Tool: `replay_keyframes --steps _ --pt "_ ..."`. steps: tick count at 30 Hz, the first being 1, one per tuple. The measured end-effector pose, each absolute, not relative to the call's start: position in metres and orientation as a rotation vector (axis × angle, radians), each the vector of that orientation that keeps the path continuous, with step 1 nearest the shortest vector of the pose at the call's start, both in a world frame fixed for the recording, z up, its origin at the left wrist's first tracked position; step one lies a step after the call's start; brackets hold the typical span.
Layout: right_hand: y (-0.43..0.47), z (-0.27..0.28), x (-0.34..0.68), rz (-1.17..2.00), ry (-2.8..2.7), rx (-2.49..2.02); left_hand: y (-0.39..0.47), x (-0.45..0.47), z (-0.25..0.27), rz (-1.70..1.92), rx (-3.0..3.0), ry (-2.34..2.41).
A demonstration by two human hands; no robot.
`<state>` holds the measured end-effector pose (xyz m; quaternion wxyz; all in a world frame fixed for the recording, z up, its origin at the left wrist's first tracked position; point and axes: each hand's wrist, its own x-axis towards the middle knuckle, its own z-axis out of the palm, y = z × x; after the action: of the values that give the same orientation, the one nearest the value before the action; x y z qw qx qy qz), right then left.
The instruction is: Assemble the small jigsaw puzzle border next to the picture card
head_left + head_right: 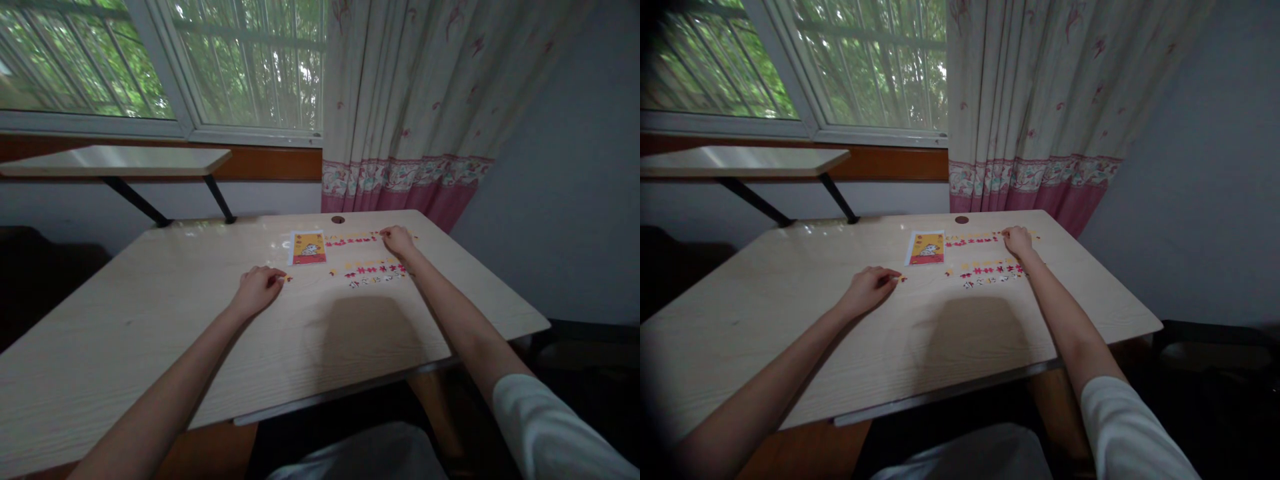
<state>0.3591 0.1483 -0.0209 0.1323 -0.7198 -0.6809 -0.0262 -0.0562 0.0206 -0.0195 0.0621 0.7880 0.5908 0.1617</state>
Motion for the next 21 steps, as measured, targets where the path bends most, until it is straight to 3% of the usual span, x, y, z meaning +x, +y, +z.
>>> replay_keyframes --steps 21 --pt "0.191 -0.004 0.379 0.046 -2.049 -2.209 0.02 -0.056 -0.019 0.476 2.376 1.779"
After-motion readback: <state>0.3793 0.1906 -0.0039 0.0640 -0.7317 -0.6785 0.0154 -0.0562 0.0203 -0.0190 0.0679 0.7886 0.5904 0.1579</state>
